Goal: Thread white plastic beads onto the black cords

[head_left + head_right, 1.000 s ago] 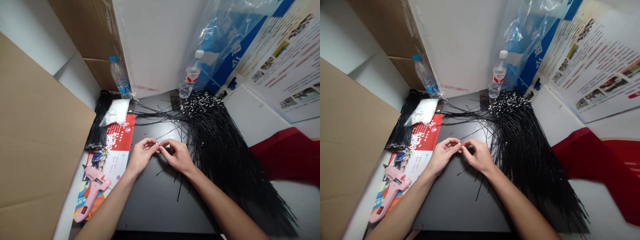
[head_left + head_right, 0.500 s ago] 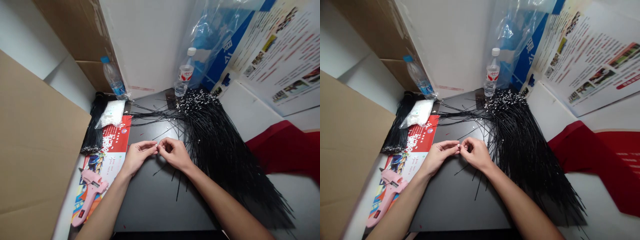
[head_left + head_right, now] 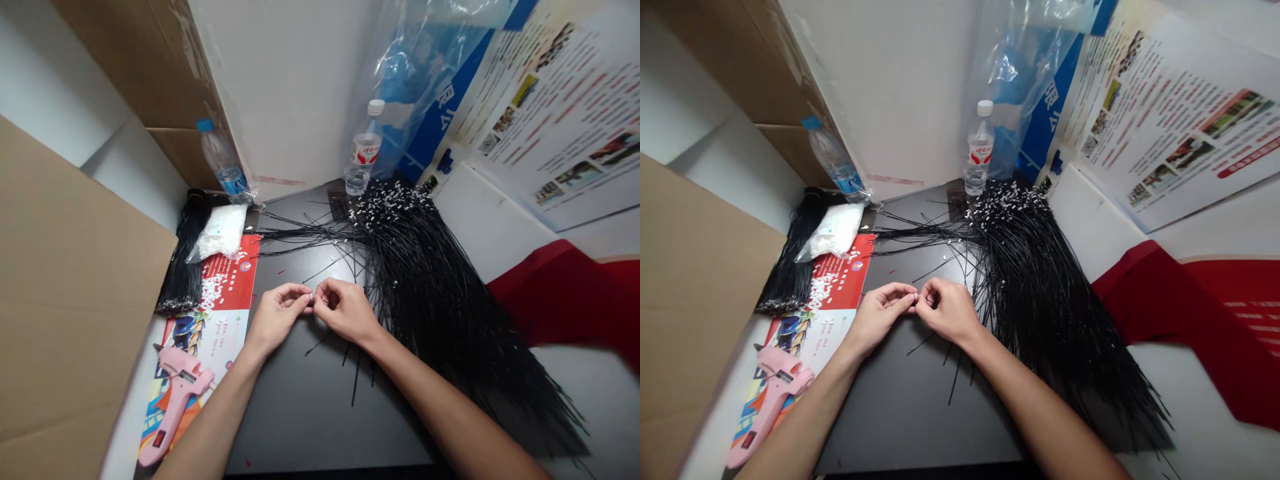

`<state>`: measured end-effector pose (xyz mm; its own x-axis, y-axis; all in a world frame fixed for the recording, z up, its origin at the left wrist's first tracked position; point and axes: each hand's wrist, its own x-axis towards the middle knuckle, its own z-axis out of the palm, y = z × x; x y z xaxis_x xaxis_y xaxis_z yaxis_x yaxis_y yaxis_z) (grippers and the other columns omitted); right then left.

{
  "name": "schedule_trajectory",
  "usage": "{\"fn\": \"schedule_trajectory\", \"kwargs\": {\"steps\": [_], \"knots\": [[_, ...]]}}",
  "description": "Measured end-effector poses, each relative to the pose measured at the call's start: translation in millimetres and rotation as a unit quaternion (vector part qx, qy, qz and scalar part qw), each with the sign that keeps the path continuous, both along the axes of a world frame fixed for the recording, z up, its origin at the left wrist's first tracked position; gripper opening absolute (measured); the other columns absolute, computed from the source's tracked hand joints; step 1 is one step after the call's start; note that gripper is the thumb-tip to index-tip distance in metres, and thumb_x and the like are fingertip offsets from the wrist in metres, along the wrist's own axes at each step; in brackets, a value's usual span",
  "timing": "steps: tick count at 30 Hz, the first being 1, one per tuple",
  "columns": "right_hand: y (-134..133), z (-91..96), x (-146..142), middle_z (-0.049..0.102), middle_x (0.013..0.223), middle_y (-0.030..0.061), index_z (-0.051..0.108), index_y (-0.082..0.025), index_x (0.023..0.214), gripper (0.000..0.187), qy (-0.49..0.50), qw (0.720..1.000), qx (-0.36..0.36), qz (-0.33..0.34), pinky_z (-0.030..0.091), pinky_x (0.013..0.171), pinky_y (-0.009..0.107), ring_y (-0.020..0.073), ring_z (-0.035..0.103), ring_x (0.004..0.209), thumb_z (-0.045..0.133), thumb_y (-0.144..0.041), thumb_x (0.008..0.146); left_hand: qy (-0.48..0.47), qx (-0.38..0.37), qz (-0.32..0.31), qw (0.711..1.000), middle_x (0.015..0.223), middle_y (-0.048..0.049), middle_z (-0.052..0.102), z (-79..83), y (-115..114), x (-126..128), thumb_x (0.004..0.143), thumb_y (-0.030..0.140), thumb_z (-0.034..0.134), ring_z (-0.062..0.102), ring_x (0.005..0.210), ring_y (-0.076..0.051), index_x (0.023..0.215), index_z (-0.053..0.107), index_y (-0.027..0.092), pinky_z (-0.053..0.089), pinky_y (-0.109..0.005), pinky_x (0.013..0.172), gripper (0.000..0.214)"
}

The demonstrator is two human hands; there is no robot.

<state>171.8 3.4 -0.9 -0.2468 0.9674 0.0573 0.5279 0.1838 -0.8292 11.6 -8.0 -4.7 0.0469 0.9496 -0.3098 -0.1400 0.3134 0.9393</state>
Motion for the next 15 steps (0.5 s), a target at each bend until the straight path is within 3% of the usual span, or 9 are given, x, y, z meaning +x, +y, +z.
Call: {"fn": "schedule_trajectory", "kwargs": {"steps": [15], "knots": [[-5.6,-1.6,-1.8,0.065,0.065,-0.0006,0.061,-0.018,0.069,0.008,-0.047,0.998,0.032,0.003,0.034,0.057,0.021,0.0101,0.051,0.056,0.060,-0.020,0.077,0.120,0.076,0.003,0.990,0.080,-0.0051,0.076,0.7,-8.6,3.7,0.073,0.027,0.076,0.074,0.074,-0.019,0.081,0.072,0.016,0.060,-0.028,0.071,0.015]]}}
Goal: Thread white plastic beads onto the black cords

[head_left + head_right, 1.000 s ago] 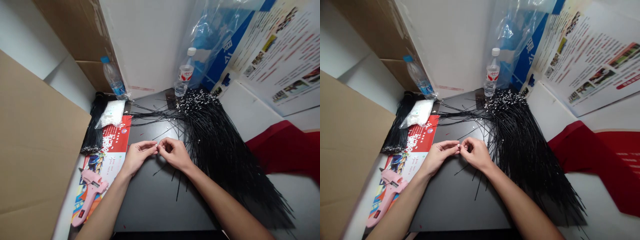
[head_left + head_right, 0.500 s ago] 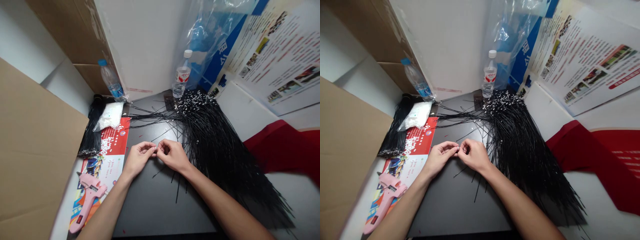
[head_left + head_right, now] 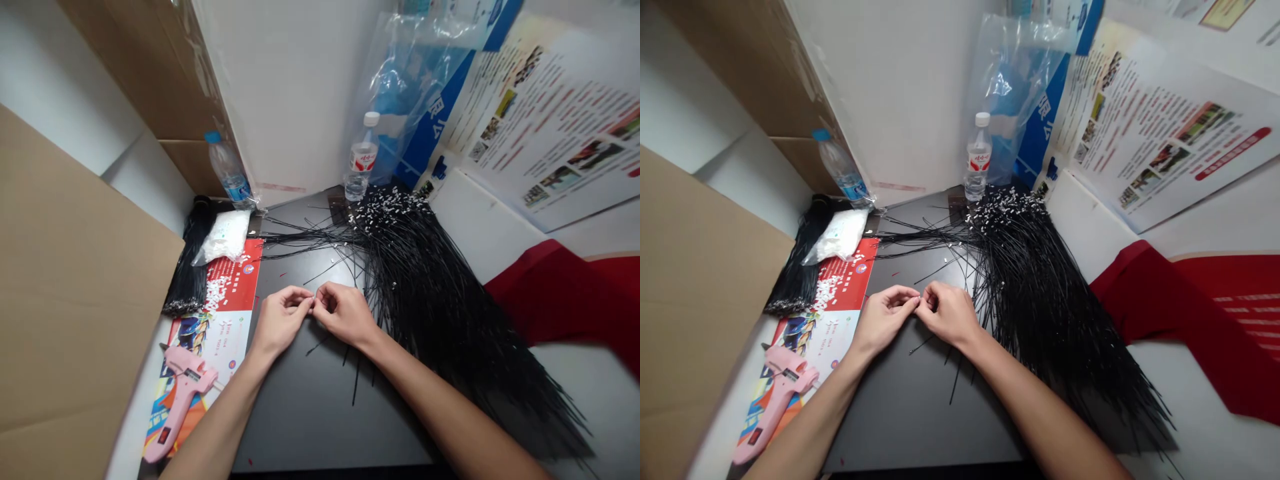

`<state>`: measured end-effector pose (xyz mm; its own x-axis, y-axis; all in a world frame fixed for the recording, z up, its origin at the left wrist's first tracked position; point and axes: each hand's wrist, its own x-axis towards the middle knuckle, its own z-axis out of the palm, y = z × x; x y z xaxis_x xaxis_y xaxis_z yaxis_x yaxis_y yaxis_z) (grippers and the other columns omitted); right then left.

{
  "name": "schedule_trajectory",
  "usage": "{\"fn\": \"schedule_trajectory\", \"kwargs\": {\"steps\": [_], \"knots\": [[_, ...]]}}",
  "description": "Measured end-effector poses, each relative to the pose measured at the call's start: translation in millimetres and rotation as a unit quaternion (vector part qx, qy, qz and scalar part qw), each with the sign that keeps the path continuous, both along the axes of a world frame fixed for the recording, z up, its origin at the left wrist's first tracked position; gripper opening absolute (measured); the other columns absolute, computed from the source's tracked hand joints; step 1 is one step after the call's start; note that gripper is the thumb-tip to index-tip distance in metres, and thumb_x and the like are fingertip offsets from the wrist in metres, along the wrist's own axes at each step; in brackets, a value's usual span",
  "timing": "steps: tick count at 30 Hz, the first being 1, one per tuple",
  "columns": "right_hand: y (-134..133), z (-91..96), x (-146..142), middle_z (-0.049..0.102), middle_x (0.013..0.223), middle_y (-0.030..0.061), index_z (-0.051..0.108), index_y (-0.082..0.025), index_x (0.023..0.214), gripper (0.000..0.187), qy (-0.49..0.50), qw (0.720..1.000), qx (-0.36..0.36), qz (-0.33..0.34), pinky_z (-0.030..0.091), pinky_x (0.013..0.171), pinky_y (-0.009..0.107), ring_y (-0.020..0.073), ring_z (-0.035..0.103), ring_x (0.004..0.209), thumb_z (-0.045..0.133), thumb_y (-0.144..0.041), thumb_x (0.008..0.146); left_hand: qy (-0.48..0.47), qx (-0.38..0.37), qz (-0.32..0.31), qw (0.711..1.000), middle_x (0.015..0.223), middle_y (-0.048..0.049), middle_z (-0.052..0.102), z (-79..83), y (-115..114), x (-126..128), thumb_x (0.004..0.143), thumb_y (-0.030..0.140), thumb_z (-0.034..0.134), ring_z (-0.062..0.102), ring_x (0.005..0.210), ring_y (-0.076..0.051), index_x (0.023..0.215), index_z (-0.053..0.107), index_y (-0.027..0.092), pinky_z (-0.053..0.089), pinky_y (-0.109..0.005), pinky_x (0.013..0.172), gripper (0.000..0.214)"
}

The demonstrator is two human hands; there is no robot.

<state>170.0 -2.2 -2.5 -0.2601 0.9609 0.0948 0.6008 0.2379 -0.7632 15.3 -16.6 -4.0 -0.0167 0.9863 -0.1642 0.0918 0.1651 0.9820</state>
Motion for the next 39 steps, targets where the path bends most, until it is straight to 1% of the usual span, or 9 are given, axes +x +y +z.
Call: {"fn": "schedule_trajectory", "kwargs": {"steps": [3,6,10,12,15,18,23,31,39], "knots": [[-1.5,-2.4,-0.1,0.065,0.066,-0.0004,0.061,-0.018,0.071,0.009,-0.002,1.000,0.010,0.006,0.034,0.057,0.021,0.0100,0.051,0.056,0.059,-0.020,0.079,0.023,0.018,0.003,1.000,0.080,-0.0051,0.076,0.3,-2.2,1.3,0.074,0.026,0.073,0.074,0.075,-0.019,0.081,0.072,0.016,0.060,-0.028,0.072,0.012],[-1.3,-4.9,0.3,0.065,0.067,-0.0002,0.062,-0.017,0.074,0.009,0.013,1.000,0.009,0.012,0.036,0.057,0.021,0.0103,0.053,0.056,0.057,-0.020,0.082,0.016,0.023,0.003,1.000,0.078,-0.0051,0.076,-0.7,-1.4,1.7,0.075,0.027,0.073,0.074,0.075,-0.019,0.081,0.072,0.016,0.059,-0.028,0.071,0.013],[0.4,-5.1,3.1,0.069,0.071,0.0005,0.067,-0.017,0.080,0.013,0.039,0.999,0.012,0.032,0.040,0.060,0.021,0.0109,0.057,0.060,0.056,-0.021,0.087,-0.026,0.017,0.016,0.999,0.076,-0.0049,0.075,-2.4,3.5,-0.1,0.070,0.032,0.077,0.073,0.072,-0.019,0.080,0.072,0.015,0.059,-0.028,0.071,0.021],[1.0,-3.2,5.6,0.071,0.076,0.0012,0.069,-0.018,0.085,0.014,0.028,0.998,0.029,0.041,0.040,0.061,0.022,0.0109,0.058,0.061,0.056,-0.023,0.089,-0.056,0.010,0.025,0.998,0.075,-0.0044,0.075,-2.3,5.7,-1.2,0.067,0.036,0.080,0.073,0.070,-0.018,0.079,0.071,0.015,0.059,-0.029,0.071,0.026],[1.7,0.2,8.8,0.071,0.078,0.0020,0.069,-0.018,0.091,0.012,0.006,0.998,0.053,0.038,0.040,0.060,0.022,0.0109,0.057,0.060,0.059,-0.024,0.087,-0.085,0.001,0.031,0.996,0.073,-0.0036,0.074,-1.4,6.9,-2.3,0.063,0.038,0.083,0.073,0.070,-0.018,0.077,0.070,0.015,0.059,-0.030,0.072,0.030],[2.2,1.6,8.9,0.070,0.076,0.0015,0.067,-0.018,0.087,0.010,0.009,0.998,0.047,0.033,0.040,0.060,0.022,0.0108,0.057,0.060,0.059,-0.023,0.085,-0.093,-0.008,0.029,0.995,0.074,-0.0038,0.074,-1.1,6.2,-2.7,0.063,0.038,0.084,0.074,0.070,-0.019,0.077,0.070,0.015,0.060,-0.030,0.072,0.031],[1.7,-1.1,4.0,0.068,0.071,0.0002,0.066,-0.018,0.077,0.008,0.005,0.999,0.037,0.029,0.039,0.059,0.021,0.0109,0.057,0.060,0.059,-0.020,0.081,-0.076,-0.005,0.026,0.997,0.075,-0.0045,0.075,-1.6,4.7,-1.5,0.064,0.035,0.082,0.074,0.071,-0.019,0.078,0.071,0.014,0.060,-0.031,0.074,0.027],[1.5,-4.1,0.3,0.068,0.070,0.0006,0.064,-0.018,0.076,0.009,-0.001,0.999,0.040,0.022,0.038,0.060,0.022,0.0120,0.058,0.061,0.057,-0.020,0.081,-0.056,0.004,0.028,0.998,0.073,-0.0050,0.076,0.5,2.8,0.6,0.066,0.030,0.080,0.073,0.069,-0.019,0.077,0.072,0.015,0.059,-0.029,0.070,0.021],[0.8,-2.7,-0.3,0.069,0.071,0.0004,0.064,-0.018,0.075,0.009,-0.009,0.999,0.040,0.023,0.038,0.059,0.022,0.0120,0.058,0.061,0.058,-0.021,0.081,-0.026,0.017,0.015,0.999,0.076,-0.0060,0.076,-5.9,1.6,-1.6,0.068,0.034,0.079,0.072,0.071,-0.019,0.080,0.072,0.015,0.057,-0.029,0.070,0.023]]}}
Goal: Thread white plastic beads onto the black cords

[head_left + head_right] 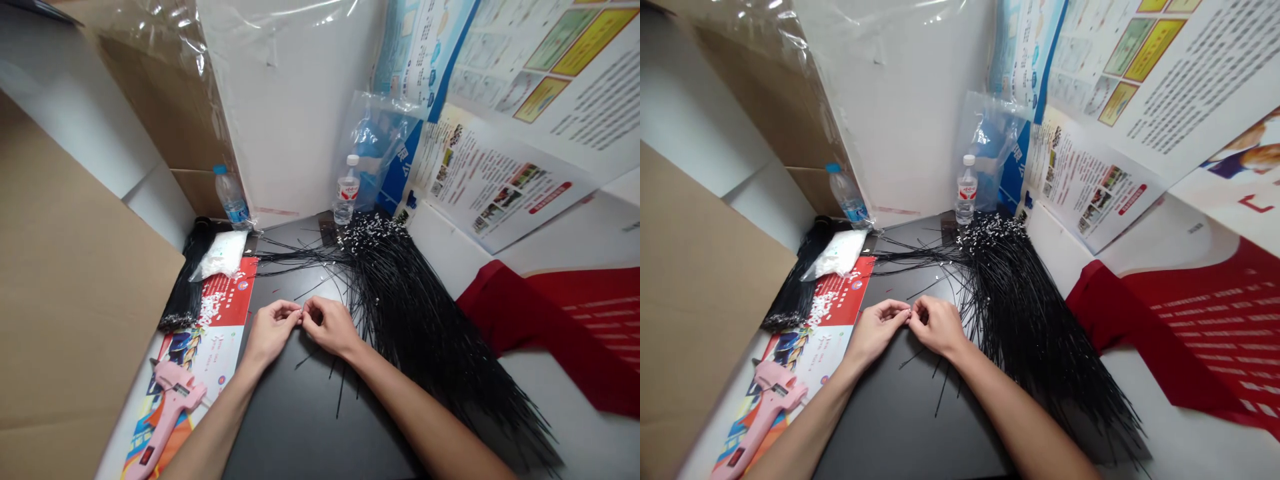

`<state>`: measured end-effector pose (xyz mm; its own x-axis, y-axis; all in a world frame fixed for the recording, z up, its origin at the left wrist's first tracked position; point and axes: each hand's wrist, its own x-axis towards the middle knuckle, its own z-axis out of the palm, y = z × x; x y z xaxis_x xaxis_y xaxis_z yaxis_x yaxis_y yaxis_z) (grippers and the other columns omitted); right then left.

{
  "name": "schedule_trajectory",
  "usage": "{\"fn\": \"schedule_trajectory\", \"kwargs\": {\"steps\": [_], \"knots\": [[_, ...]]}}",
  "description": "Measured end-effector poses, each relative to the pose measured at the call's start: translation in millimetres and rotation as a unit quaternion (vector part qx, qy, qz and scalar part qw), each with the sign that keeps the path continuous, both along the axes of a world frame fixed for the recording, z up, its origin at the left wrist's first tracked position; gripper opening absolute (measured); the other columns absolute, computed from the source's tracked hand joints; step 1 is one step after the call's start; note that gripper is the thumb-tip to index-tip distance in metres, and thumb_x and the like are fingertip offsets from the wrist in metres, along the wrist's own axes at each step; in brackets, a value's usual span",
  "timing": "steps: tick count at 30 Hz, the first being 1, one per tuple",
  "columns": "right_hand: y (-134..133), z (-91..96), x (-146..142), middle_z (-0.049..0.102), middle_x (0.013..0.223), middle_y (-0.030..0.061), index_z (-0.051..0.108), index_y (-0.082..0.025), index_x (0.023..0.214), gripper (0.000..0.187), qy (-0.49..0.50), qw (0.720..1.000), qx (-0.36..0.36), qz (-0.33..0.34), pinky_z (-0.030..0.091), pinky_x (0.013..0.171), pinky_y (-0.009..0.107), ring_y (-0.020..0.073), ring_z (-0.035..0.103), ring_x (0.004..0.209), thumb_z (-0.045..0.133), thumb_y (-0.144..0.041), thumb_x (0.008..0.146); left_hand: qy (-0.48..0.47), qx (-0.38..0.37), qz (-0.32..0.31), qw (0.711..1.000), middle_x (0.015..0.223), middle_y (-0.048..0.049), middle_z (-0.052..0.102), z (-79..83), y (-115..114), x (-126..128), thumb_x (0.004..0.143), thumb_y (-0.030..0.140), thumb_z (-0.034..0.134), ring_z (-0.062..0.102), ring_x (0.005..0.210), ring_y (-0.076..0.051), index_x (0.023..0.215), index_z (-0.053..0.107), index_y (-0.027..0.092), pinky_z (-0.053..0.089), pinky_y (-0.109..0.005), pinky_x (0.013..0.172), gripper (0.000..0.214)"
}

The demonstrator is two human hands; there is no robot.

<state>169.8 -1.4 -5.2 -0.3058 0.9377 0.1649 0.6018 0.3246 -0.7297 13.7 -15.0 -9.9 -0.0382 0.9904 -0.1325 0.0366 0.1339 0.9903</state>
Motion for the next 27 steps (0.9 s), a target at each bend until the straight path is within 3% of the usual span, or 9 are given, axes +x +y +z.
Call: {"fn": "schedule_trajectory", "kwargs": {"steps": [6,11,15,19,23,27], "knots": [[-1.0,2.7,1.9,0.071,0.076,0.0003,0.065,-0.019,0.086,0.008,-0.007,1.000,0.008,0.025,0.038,0.061,0.022,0.0120,0.061,0.064,0.057,-0.022,0.086,-0.036,0.013,0.019,0.999,0.074,-0.0027,0.072,-0.1,2.4,0.6,0.067,0.038,0.079,0.071,0.070,-0.017,0.080,0.068,0.015,0.057,-0.029,0.072,0.028],[-0.9,18.4,18.6,0.073,0.084,0.0044,0.062,-0.018,0.110,0.023,-0.150,0.983,0.091,0.057,0.035,0.063,0.027,0.0177,0.064,0.075,0.057,-0.032,0.093,-0.061,0.038,0.092,0.993,0.073,0.0004,0.066,6.2,6.2,-7.7,0.065,0.042,0.081,0.069,0.068,-0.016,0.083,0.060,0.016,0.057,-0.028,0.069,0.037],[5.4,41.9,37.1,0.072,0.086,0.0077,0.065,-0.017,0.096,0.015,-0.242,0.951,0.180,0.065,0.036,0.074,0.032,0.0201,0.060,0.081,0.054,-0.028,0.096,-0.063,0.074,0.152,0.984,0.074,0.0014,0.064,11.0,7.0,-17.9,0.069,0.042,0.079,0.069,0.068,-0.016,0.084,0.057,0.017,0.056,-0.028,0.069,0.037],[5.4,70.5,44.8,0.068,0.080,0.0061,0.065,-0.017,0.084,0.023,-0.290,0.911,0.275,0.098,0.034,0.076,0.033,0.0179,0.056,0.077,0.048,-0.023,0.100,-0.111,0.095,0.183,0.972,0.076,0.0014,0.064,19.9,5.0,-24.1,0.069,0.040,0.080,0.068,0.071,-0.015,0.085,0.056,0.018,0.058,-0.029,0.071,0.036],[-7.7,108.6,40.1,0.063,0.072,0.0026,0.064,-0.018,0.080,0.022,-0.318,0.875,0.355,0.091,0.029,0.065,0.031,0.0151,0.050,0.067,0.051,-0.017,0.097,-0.179,0.077,0.145,0.970,0.076,0.0010,0.067,32.5,0.5,-23.6,0.066,0.037,0.084,0.067,0.072,-0.014,0.091,0.057,0.016,0.059,-0.030,0.071,0.042],[-23.3,140.8,38.0,0.059,0.065,0.0004,0.062,-0.019,0.075,0.023,-0.347,0.862,0.361,0.080,0.024,0.056,0.030,0.0143,0.049,0.060,0.052,-0.018,0.095,-0.219,0.069,0.131,0.965,0.077,0.0006,0.069,39.3,-2.3,-24.5,0.065,0.036,0.085,0.066,0.070,-0.012,0.090,0.057,0.016,0.058,-0.027,0.068,0.042]]}}
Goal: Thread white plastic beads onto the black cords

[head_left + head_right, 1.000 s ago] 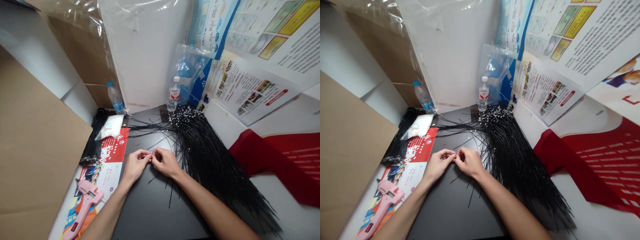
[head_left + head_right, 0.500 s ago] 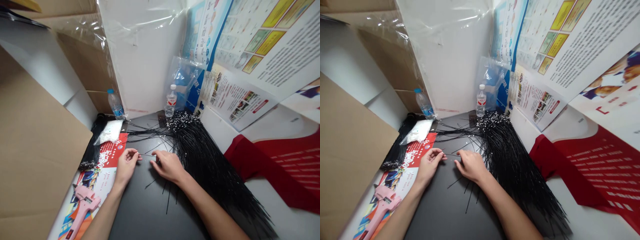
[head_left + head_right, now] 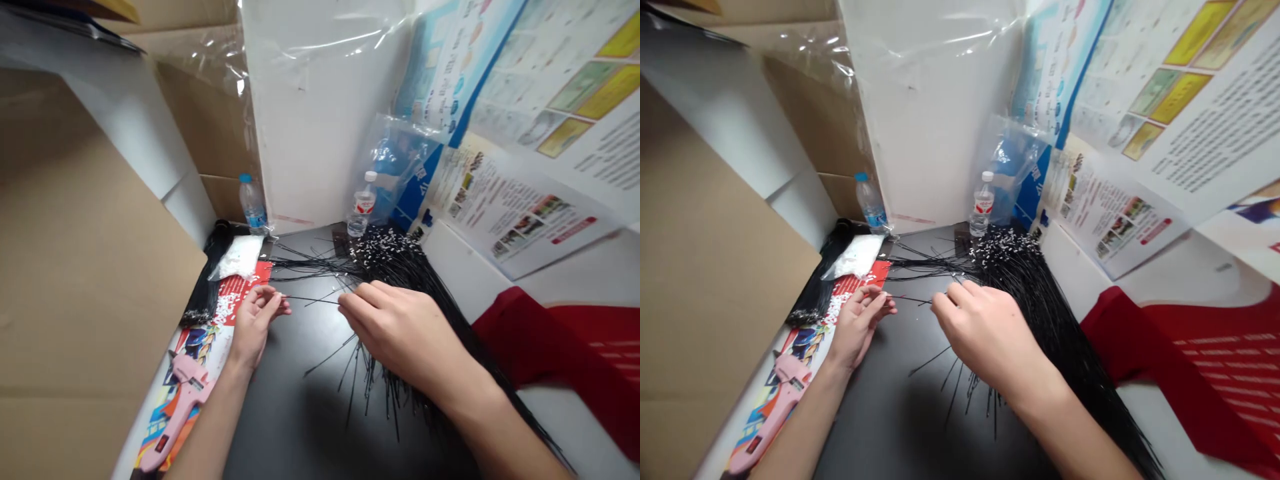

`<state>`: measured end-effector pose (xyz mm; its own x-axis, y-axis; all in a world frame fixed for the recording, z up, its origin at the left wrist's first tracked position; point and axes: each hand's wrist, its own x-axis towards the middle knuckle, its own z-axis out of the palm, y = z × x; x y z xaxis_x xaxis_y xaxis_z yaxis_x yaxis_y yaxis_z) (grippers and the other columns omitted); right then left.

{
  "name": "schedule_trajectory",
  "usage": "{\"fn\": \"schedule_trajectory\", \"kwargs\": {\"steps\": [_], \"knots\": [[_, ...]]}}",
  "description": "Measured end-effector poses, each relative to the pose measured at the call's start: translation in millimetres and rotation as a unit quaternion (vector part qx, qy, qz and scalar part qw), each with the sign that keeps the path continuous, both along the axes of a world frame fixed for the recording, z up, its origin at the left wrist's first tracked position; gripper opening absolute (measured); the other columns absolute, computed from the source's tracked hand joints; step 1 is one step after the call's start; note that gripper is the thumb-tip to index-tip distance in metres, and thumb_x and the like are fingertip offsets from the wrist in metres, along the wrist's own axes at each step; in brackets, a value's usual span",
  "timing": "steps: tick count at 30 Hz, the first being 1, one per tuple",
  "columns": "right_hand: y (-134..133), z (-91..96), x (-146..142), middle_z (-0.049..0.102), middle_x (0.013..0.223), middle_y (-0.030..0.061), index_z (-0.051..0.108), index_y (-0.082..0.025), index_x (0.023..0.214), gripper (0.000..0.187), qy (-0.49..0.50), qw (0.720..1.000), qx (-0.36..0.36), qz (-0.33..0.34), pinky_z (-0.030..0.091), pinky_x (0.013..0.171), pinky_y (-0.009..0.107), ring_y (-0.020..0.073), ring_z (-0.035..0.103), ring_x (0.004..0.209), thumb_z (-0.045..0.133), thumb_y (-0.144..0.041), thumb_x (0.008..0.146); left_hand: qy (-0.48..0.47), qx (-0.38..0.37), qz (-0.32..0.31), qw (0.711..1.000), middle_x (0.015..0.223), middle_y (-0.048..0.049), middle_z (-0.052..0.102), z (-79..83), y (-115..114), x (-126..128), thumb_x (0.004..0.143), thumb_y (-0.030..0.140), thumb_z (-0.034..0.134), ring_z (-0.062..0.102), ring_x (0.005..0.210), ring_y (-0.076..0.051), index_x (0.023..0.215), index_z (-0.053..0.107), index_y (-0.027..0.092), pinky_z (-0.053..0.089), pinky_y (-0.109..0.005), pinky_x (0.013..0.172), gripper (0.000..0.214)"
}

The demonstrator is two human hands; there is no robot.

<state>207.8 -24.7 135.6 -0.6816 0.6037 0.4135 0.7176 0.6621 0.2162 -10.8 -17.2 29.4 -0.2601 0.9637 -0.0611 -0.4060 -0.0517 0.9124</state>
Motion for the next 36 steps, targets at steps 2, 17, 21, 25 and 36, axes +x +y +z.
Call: {"fn": "schedule_trajectory", "kwargs": {"steps": [2,17,21,25,36], "knots": [[-3.5,6.1,4.9,0.059,0.064,-0.0002,0.064,-0.020,0.077,0.023,-0.012,1.000,-0.019,-0.008,0.023,0.053,0.030,0.0141,0.052,0.057,0.051,-0.022,0.096,0.007,-0.005,-0.006,1.000,0.079,-0.0001,0.069,-0.8,0.0,-2.4,0.067,0.036,0.083,0.066,0.069,-0.013,0.090,0.057,0.017,0.057,-0.028,0.068,0.040],[54.9,-37.0,79.9,0.073,0.089,0.0191,0.069,-0.015,0.090,0.030,-0.073,0.881,-0.157,-0.439,0.036,0.051,0.034,0.0309,0.068,0.077,0.050,-0.038,0.095,0.671,-0.103,0.017,0.734,0.101,-0.0111,0.071,2.8,-12.6,-52.5,0.092,0.018,0.046,0.066,0.089,-0.027,0.101,0.065,0.018,0.049,-0.039,0.080,0.022],[63.5,-41.5,32.7,0.070,0.112,0.0159,0.065,-0.015,0.109,0.029,-0.090,0.908,-0.209,-0.351,0.049,0.067,0.037,0.0319,0.066,0.102,0.049,-0.035,0.097,0.739,-0.209,0.012,0.641,0.109,-0.0146,0.070,4.4,-14.5,-69.9,0.093,0.020,0.046,0.066,0.099,-0.031,0.114,0.065,0.015,0.048,-0.039,0.080,0.028],[78.8,-51.2,-22.4,0.070,0.112,0.0121,0.066,-0.016,0.109,0.024,-0.103,0.943,-0.259,-0.181,0.053,0.077,0.035,0.0289,0.064,0.107,0.052,-0.031,0.095,0.758,-0.226,-0.007,0.611,0.106,-0.0163,0.070,-4.6,-11.7,-71.3,0.093,0.021,0.047,0.066,0.098,-0.031,0.114,0.066,0.013,0.049,-0.038,0.080,0.030],[133.0,-99.2,-127.2,0.067,0.115,0.0121,0.064,-0.016,0.113,0.027,-0.062,0.968,-0.241,0.006,0.051,0.074,0.030,0.0252,0.060,0.108,0.046,-0.029,0.098,0.736,-0.202,0.040,0.645,0.103,-0.0130,0.073,-14.5,-8.9,-68.5,0.094,0.017,0.043,0.067,0.095,-0.029,0.099,0.072,0.018,0.050,-0.038,0.079,0.030]]}}
